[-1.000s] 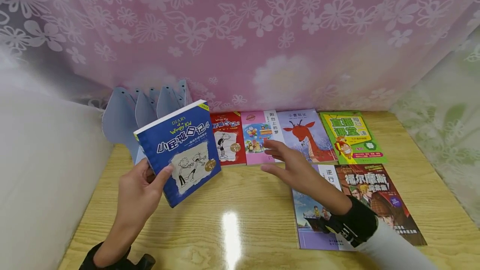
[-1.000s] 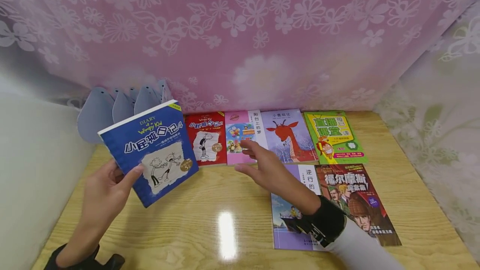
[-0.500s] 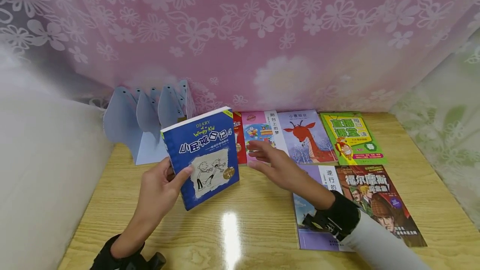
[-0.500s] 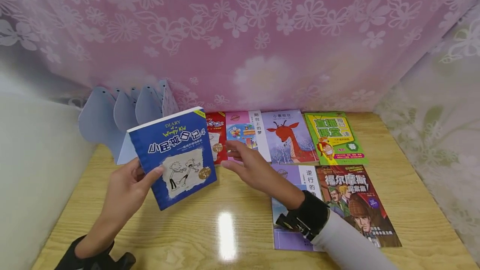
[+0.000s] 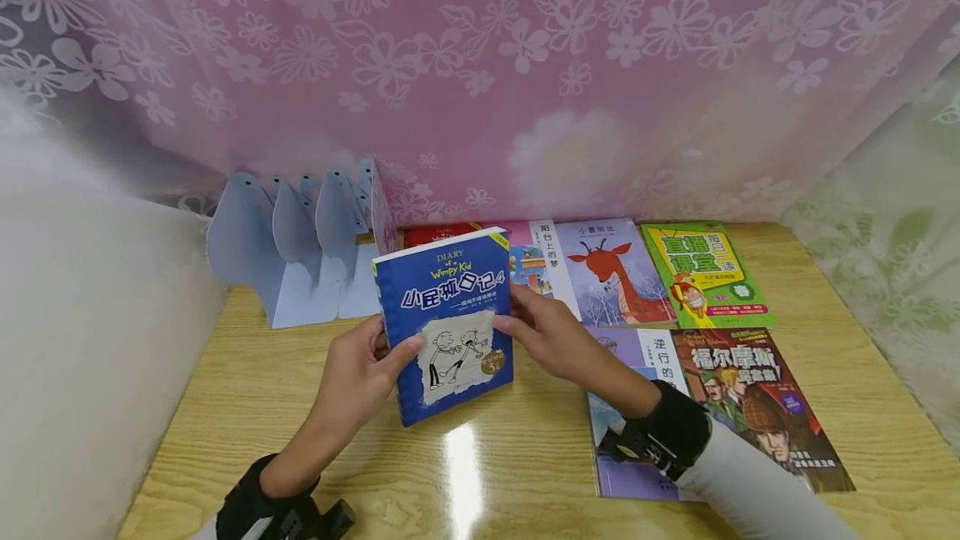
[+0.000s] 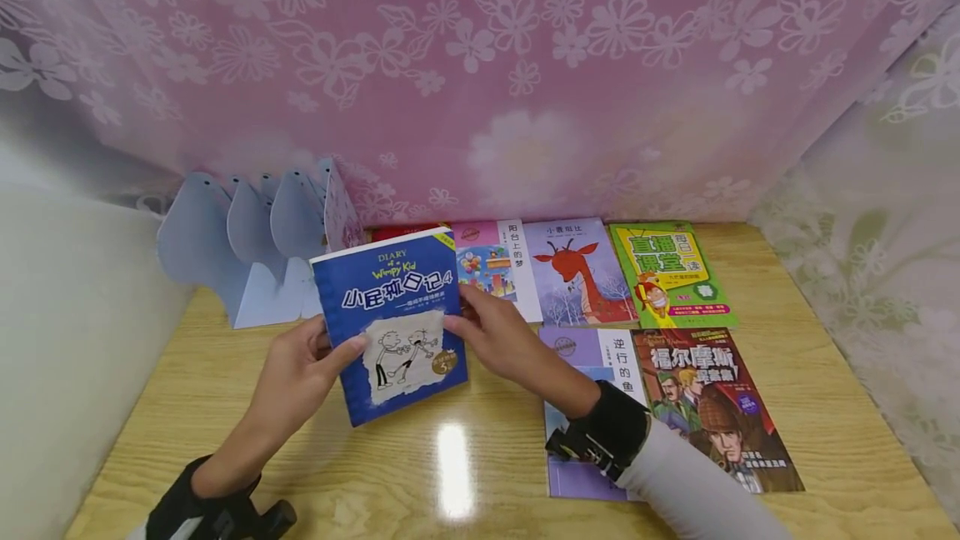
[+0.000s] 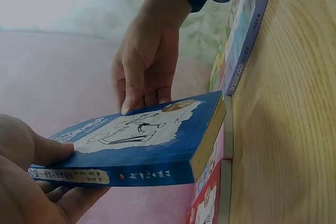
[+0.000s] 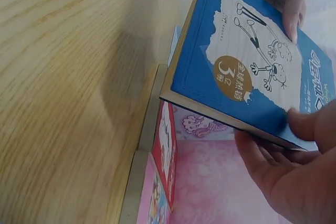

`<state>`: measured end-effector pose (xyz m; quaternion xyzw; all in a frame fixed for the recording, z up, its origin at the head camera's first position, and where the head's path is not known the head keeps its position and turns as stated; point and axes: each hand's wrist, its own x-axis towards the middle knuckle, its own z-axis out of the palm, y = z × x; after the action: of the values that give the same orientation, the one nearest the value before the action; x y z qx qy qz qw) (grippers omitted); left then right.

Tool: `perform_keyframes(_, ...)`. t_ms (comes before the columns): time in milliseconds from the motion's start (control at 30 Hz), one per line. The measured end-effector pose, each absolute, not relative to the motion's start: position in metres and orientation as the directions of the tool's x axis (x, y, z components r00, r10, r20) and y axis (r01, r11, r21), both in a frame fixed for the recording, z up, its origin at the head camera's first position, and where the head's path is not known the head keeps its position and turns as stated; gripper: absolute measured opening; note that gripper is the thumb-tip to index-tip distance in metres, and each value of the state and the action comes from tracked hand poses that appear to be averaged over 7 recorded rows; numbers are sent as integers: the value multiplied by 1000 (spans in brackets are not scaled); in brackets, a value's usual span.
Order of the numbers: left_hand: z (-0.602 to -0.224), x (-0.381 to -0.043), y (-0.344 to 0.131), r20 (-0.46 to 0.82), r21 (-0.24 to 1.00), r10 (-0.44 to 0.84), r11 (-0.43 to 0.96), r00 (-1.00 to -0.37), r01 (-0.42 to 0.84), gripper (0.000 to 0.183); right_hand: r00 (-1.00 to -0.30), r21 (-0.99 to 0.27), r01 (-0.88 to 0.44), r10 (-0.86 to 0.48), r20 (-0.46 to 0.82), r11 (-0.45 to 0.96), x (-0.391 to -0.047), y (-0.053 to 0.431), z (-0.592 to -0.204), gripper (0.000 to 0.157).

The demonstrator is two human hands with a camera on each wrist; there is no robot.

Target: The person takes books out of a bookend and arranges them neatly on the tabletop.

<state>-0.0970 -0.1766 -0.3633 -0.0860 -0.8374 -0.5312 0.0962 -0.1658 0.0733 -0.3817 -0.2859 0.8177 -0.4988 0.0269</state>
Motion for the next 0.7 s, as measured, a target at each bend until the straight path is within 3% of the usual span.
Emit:
perform_keyframes(167,-368,-103,-172,180,916,46,355,-983,185,31,-876,-831,-405,-422,234,381,-165,83,-383,21)
perform_keyframes(333,-384,-113,-164,82,943,50,319,-995,93,30,-904,-878,-286,-412,115,383,-160,98,-388,16)
perform_keyframes(533,-413,-125,-151,33,875,54,481,-998,54,32,-922,-831,-215,-386,1,513,-151,116,-402,12)
perform_keyframes(700,-430,-127,-143,-18,800,150,595,-989,75,32,-921,-767,-189,-382,-78,613,-139,131,-414,24)
